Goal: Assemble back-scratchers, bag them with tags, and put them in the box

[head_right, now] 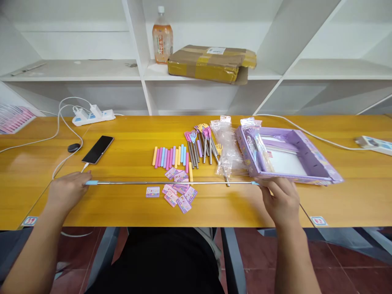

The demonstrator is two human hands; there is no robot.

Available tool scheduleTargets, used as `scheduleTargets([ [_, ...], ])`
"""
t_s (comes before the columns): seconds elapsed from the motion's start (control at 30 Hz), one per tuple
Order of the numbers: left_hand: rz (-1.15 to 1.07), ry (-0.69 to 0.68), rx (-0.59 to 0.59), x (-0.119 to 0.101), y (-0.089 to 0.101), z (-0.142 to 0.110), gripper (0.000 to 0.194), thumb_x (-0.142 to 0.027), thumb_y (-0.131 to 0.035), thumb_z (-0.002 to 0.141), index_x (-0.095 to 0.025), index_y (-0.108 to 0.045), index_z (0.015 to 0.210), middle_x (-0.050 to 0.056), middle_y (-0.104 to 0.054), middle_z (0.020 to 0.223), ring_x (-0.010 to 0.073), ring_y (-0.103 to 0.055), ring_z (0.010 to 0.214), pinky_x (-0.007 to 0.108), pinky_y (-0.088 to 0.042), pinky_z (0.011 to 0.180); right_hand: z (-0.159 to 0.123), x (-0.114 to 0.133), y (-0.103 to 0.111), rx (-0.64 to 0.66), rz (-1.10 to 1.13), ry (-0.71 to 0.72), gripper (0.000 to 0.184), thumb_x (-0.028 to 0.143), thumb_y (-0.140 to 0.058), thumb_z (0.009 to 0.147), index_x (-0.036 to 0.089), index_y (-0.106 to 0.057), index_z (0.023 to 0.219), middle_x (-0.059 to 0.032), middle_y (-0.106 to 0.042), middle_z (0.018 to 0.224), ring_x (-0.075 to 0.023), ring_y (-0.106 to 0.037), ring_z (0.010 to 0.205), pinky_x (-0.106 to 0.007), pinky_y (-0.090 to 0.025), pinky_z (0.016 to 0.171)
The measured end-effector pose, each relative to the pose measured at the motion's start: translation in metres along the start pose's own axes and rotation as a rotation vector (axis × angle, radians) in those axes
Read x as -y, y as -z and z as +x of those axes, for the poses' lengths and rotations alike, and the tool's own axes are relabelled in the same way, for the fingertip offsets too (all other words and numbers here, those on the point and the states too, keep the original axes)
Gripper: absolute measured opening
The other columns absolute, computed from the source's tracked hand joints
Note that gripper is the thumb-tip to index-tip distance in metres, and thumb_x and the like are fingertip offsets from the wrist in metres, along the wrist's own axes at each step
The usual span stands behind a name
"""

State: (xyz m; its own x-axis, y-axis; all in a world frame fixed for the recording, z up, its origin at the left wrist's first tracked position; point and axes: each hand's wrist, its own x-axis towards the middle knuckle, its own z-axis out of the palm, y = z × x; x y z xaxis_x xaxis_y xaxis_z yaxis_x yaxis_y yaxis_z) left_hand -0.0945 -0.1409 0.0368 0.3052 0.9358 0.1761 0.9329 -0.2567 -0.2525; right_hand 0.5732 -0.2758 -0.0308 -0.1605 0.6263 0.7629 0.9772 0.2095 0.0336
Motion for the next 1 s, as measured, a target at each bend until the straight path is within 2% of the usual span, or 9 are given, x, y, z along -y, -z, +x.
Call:
scheduleTargets([
  [0.1, -0.024, -0.025, -0.025, 0.007, -0.007, -0.008, 0.048, -0.025, -0.036, 0.112, -0.019, -0.067, 0.076, 0.008, -0.078, 0.084, 0.0252, -0.072, 0.086, 0.03, -0.04, 0.069, -0.016, -0.014, 0.007, -0.02, -0.024, -0.031, 0.017, 0.012, -0.077, 0.094, 0.029, -0.074, 0.098, -0.0051, -0.081, 0.094, -0.0235, -0.076, 0.088, -0.034, -0.058, 0.082],
  [0.3, -0.119, -0.04, 0.019, -0.003, -0.016, -0.008, 0.03, -0.017, -0.048, 0.101, -0.021, -0.072, 0.084, 0.01, -0.08, 0.088, 0.028, -0.075, 0.089, 0.032, -0.046, 0.069, -0.012, -0.002, 0.009, 0.087, 0.04, -0.089, 0.015, 0.019, -0.077, 0.098, 0.031, -0.075, 0.106, -0.004, -0.081, 0.097, -0.024, -0.081, 0.09, -0.033, -0.062, 0.086],
  [0.47, -0.169, -0.051, -0.011, -0.002, -0.021, -0.014, 0.032, -0.015, -0.046, 0.098, -0.023, -0.074, 0.085, 0.011, -0.083, 0.095, 0.0287, -0.078, 0.095, 0.034, -0.053, 0.074, -0.017, 0.001, 0.017, 0.137, 0.1, -0.168, 0.021, 0.019, -0.069, 0.103, 0.033, -0.076, 0.116, -0.0058, -0.082, 0.111, -0.0273, -0.083, 0.102, -0.038, -0.064, 0.096],
  [0.57, -0.174, -0.068, 0.008, -0.007, -0.021, -0.016, 0.032, -0.016, -0.047, 0.096, -0.023, -0.074, 0.081, 0.01, -0.083, 0.092, 0.0283, -0.079, 0.092, 0.034, -0.056, 0.076, -0.023, 0.002, 0.02, 0.121, 0.06, -0.192, 0.022, 0.02, -0.069, 0.102, 0.035, -0.075, 0.116, -0.0046, -0.083, 0.112, -0.026, -0.084, 0.101, -0.036, -0.065, 0.092],
  [0.7, -0.132, -0.05, 0.039, -0.017, -0.018, -0.014, 0.031, -0.016, -0.048, 0.096, -0.023, -0.076, 0.084, 0.011, -0.084, 0.092, 0.031, -0.08, 0.093, 0.035, -0.052, 0.071, -0.024, 0.002, 0.023, 0.116, -0.011, -0.174, 0.017, 0.021, -0.072, 0.102, 0.034, -0.076, 0.111, -0.0032, -0.084, 0.103, -0.0229, -0.084, 0.089, -0.031, -0.063, 0.079],
  [0.8, -0.085, -0.037, 0.09, -0.023, -0.014, -0.011, 0.032, -0.016, -0.048, 0.097, -0.022, -0.078, 0.088, 0.011, -0.084, 0.092, 0.0321, -0.081, 0.092, 0.034, -0.048, 0.068, -0.017, -0.001, 0.027, 0.047, -0.052, -0.133, 0.016, 0.02, -0.071, 0.102, 0.033, -0.075, 0.109, -0.0028, -0.084, 0.101, -0.0218, -0.082, 0.085, -0.03, -0.06, 0.074],
  [0.9, -0.075, -0.026, 0.137, -0.034, -0.005, -0.01, 0.031, -0.016, -0.05, 0.096, -0.021, -0.079, 0.09, 0.012, -0.084, 0.093, 0.0322, -0.081, 0.094, 0.034, -0.046, 0.066, -0.004, -0.001, 0.029, 0.053, -0.026, -0.082, 0.017, 0.017, -0.071, 0.101, 0.033, -0.075, 0.108, -0.0023, -0.083, 0.099, -0.0206, -0.081, 0.086, -0.03, -0.059, 0.076],
  [1.0, -0.082, -0.027, 0.206, -0.066, 0.013, -0.01, 0.03, -0.015, -0.05, 0.096, -0.02, -0.078, 0.09, 0.012, -0.083, 0.092, 0.0314, -0.08, 0.091, 0.033, -0.044, 0.065, 0.018, 0.025, 0.02, 0.118, 0.098, -0.032, 0.016, 0.016, -0.071, 0.102, 0.03, -0.074, 0.11, -0.0031, -0.081, 0.1, -0.0212, -0.079, 0.089, -0.032, -0.06, 0.084],
])
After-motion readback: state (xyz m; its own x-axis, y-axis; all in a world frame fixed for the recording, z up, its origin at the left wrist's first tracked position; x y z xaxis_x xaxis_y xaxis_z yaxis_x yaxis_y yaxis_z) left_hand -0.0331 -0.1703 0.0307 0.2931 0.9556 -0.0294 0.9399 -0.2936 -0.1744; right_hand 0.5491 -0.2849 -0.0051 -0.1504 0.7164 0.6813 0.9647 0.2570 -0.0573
